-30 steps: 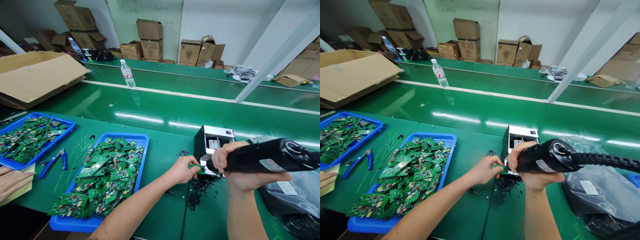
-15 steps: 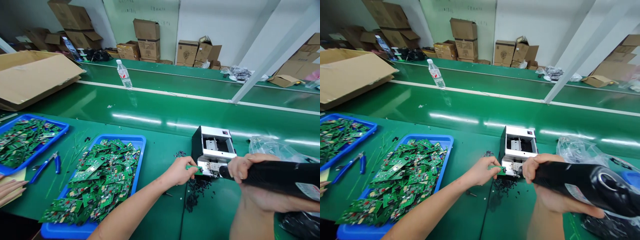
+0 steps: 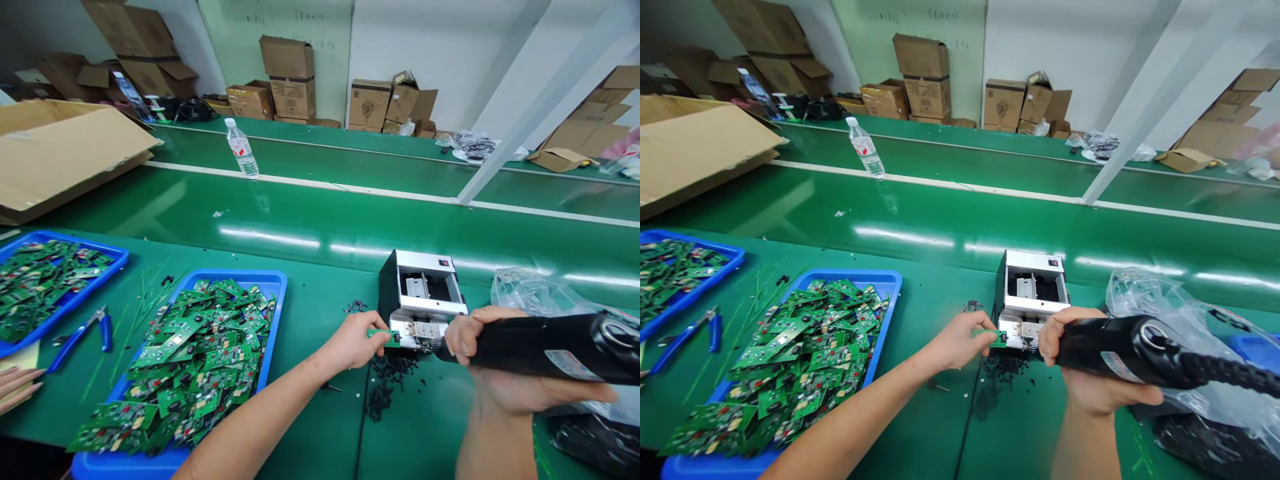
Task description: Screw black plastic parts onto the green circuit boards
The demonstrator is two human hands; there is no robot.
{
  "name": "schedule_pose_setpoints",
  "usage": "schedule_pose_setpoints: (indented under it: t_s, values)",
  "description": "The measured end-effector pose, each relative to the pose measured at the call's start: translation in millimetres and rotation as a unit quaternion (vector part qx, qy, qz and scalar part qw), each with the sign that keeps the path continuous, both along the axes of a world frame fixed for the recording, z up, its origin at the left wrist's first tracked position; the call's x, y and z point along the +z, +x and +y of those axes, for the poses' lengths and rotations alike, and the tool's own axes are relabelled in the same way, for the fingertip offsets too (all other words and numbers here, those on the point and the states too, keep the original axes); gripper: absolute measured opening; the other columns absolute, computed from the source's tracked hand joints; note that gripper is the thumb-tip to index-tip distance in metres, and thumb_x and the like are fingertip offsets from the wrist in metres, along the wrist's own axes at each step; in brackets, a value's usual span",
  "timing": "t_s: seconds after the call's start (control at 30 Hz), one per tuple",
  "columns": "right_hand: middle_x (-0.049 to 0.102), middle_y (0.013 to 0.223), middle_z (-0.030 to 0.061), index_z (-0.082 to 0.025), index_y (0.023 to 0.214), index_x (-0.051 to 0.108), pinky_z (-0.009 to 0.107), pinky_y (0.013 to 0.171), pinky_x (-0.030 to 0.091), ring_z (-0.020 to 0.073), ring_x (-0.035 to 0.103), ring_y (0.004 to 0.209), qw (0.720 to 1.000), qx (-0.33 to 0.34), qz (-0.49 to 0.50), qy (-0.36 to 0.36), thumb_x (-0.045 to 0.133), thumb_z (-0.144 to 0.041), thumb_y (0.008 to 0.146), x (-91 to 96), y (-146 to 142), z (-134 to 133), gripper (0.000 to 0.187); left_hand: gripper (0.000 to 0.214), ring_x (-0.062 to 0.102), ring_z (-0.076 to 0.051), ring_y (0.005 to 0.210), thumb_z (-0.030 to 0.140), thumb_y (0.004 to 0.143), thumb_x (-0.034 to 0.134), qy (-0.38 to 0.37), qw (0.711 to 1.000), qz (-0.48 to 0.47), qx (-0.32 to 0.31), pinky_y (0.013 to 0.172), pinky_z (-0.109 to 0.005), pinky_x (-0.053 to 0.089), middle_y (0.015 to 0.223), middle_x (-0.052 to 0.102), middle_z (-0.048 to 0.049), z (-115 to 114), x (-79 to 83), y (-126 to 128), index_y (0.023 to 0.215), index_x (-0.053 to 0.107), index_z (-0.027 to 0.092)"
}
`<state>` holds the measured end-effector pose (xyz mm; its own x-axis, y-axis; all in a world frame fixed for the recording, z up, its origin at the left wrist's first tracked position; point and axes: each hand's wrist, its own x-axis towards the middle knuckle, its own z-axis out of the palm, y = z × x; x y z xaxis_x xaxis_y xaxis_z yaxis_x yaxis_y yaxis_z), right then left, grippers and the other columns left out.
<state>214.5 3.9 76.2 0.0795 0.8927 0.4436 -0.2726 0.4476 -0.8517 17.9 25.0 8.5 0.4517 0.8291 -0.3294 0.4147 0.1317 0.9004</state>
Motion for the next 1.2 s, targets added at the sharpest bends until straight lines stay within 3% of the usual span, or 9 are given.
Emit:
schedule_pose_setpoints:
  t_s: [0.23,0.4,0.53,0.83,1.2]
  values:
    - [0.053,0.048,-0.0003,-0.022,0.096,0.070,0.030,0.035,0.034,0.0150,0.044,0.034,0.998,0.022,0.051,-0.005,0.022,-0.098,0.055,-12.5,5.3,-12.2,0.099,0.026,0.043,-0.009,0.045,0.037,0.083,0.052,-0.014,1.000,0.000,-0.004,0.047,-0.021,0.032,0.072,0.069,-0.0009,-1.1,-3.7,0.8,0.094,0.062,0.016]
    - [0.053,0.053,0.0008,-0.023,0.101,0.067,0.033,0.037,0.037,0.0157,0.045,0.036,0.998,0.029,0.055,0.025,0.019,-0.097,0.056,-12.0,1.6,-11.0,0.099,0.025,0.050,-0.010,0.052,0.037,0.081,0.054,0.000,1.000,0.002,0.009,0.051,-0.020,0.035,0.069,0.069,-0.0013,-0.9,-3.7,2.8,0.090,0.063,0.015]
    - [0.055,0.052,0.0014,-0.022,0.098,0.068,0.032,0.037,0.037,0.0156,0.047,0.037,0.997,0.051,0.038,0.037,0.021,-0.096,0.059,1.6,-15.0,-3.6,0.096,0.024,0.055,-0.012,0.058,0.037,0.081,0.054,0.003,1.000,-0.009,0.002,0.056,-0.021,0.039,0.068,0.068,-0.0016,-0.2,-2.9,2.8,0.088,0.064,0.016]
    - [0.053,0.045,-0.0017,-0.025,0.084,0.070,0.030,0.031,0.036,0.0148,0.044,0.031,0.999,0.011,0.033,0.012,0.028,-0.096,0.057,20.7,-36.8,0.0,0.087,0.023,0.058,-0.013,0.060,0.035,0.081,0.054,0.013,1.000,-0.010,0.003,0.061,-0.022,0.042,0.068,0.068,-0.0013,-0.4,-6.5,3.4,0.089,0.063,0.015]
    - [0.056,0.047,-0.0004,-0.023,0.090,0.070,0.030,0.033,0.038,0.0148,0.046,0.031,0.993,0.098,0.004,0.066,0.039,-0.093,0.058,9.8,-38.0,3.8,0.083,0.020,0.061,-0.014,0.064,0.033,0.081,0.054,0.026,0.999,-0.022,0.001,0.071,-0.024,0.045,0.066,0.067,-0.0003,-0.1,-8.8,3.1,0.088,0.062,0.016]
